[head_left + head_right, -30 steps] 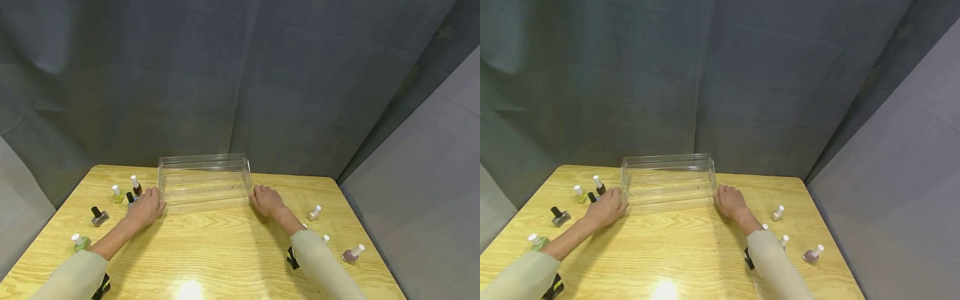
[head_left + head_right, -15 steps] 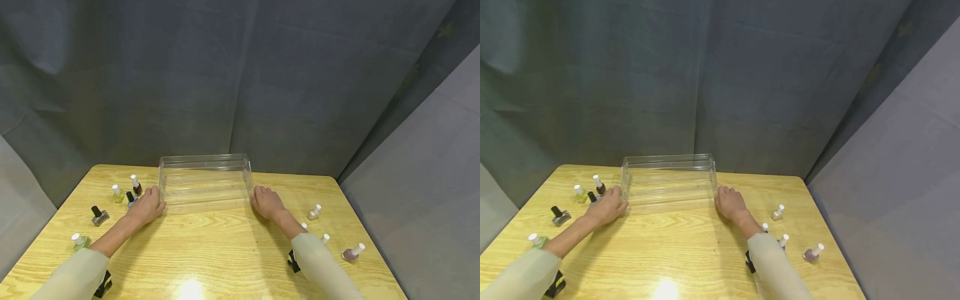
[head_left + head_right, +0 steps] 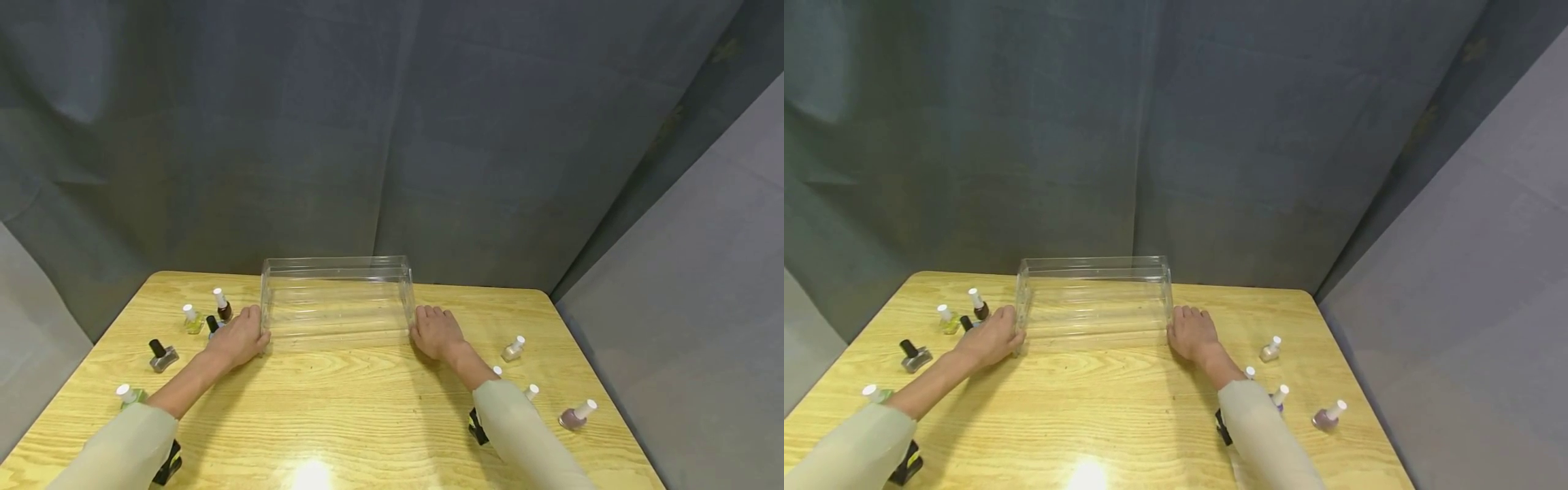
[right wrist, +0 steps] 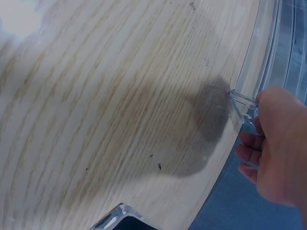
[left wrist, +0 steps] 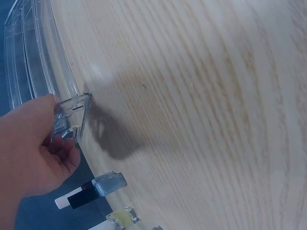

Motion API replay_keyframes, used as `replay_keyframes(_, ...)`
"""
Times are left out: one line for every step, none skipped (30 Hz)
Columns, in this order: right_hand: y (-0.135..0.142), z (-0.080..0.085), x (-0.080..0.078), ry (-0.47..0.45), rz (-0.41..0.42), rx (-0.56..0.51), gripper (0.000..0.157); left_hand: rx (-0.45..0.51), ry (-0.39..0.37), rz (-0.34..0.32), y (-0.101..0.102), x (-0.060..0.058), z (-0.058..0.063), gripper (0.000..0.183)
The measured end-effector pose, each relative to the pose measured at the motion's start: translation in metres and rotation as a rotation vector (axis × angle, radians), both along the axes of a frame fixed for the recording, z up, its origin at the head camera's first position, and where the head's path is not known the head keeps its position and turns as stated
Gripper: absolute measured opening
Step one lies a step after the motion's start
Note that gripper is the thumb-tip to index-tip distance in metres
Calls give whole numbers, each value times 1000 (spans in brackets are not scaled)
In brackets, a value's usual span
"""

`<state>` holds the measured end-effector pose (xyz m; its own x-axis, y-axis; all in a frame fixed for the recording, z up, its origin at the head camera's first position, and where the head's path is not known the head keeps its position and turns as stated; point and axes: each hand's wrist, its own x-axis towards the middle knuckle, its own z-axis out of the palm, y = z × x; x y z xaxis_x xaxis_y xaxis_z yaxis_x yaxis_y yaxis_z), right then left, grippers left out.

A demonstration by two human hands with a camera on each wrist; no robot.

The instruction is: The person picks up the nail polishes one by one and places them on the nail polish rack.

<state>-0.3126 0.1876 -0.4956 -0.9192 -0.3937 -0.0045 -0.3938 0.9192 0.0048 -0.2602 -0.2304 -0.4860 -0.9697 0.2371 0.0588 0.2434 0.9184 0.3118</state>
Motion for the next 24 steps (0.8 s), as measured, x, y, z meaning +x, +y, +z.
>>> replay_keyframes(0, -1, 0, 12, 7, 20, 24, -6, 6, -3, 0, 0, 0, 28)
replay_keyframes(1, -1, 0, 28, 18, 36, 24, -8, 11, -3, -1, -1, -1, 28)
replay_keyframes(1, 0, 1, 46, 30, 50, 24, -7, 12, -4, -1, -1, -1, 27)
replay_keyframes(1, 0, 2, 60, 40, 61, 24, -7, 12, -7, -1, -1, -1, 27)
replay_keyframes(2, 0, 2, 76, 51, 71, 24, -4, 13, -13, -1, -1, -1, 27)
replay_keyframes(2, 0, 3, 91, 61, 66, 23, -7, 17, -14, -1, -1, -1, 27)
replay_keyframes(2, 1, 4, 105, 71, 62, 22, -9, 20, -16, -2, -1, -1, 28)
replay_keyframes(2, 2, 5, 119, 82, 55, 22, -10, 22, -18, -2, 0, -1, 28)
replay_keyframes(2, 2, 6, 133, 94, 48, 22, -13, 26, -22, -2, 0, 0, 28)
replay_keyframes(3, 2, 7, 143, 103, 42, 22, -18, 32, -25, -2, 1, 0, 28)
replay_keyframes(3, 2, 8, 152, 112, 38, 22, -26, 39, -29, -3, 2, 1, 29)
replay_keyframes(3, 3, 10, 160, 121, 33, 22, -34, 45, -30, -3, 2, 1, 29)
replay_keyframes(4, 3, 11, 166, 129, 32, 23, -37, 48, -36, -3, 3, 1, 29)
replay_keyframes(5, 2, 12, 181, 140, 28, 23, -41, 53, -39, -3, 3, 1, 29)
replay_keyframes(6, 2, 13, 184, 145, 30, 23, -45, 58, -43, -3, 3, 1, 29)
replay_keyframes(6, 3, 14, 183, 147, 31, 24, -48, 62, -46, -3, 3, 1, 30)
replay_keyframes(7, 3, 16, 184, 148, 34, 25, -53, 68, -50, -2, 3, 1, 30)
replay_keyframes(8, 2, 17, 202, 152, 31, 25, -56, 72, -52, -2, 2, 1, 30)
replay_keyframes(9, 2, 18, 204, 153, 30, 26, -59, 75, -54, -2, 2, 2, 31)
replay_keyframes(9, 2, 19, 205, 153, 32, 26, -63, 78, -56, -1, 2, 2, 31)
replay_keyframes(10, 2, 20, 200, 149, 33, 26, -69, 83, -56, -1, 2, 3, 31)
replay_keyframes(11, 2, 22, 207, 152, 26, 27, -76, 89, -61, -1, 2, 3, 31)
replay_keyframes(11, 2, 23, 214, 155, 19, 27, -83, 94, -62, -1, 2, 4, 31)
replay_keyframes(12, 2, 24, 225, 161, 8, 28, -90, 99, -64, -1, 2, 4, 31)
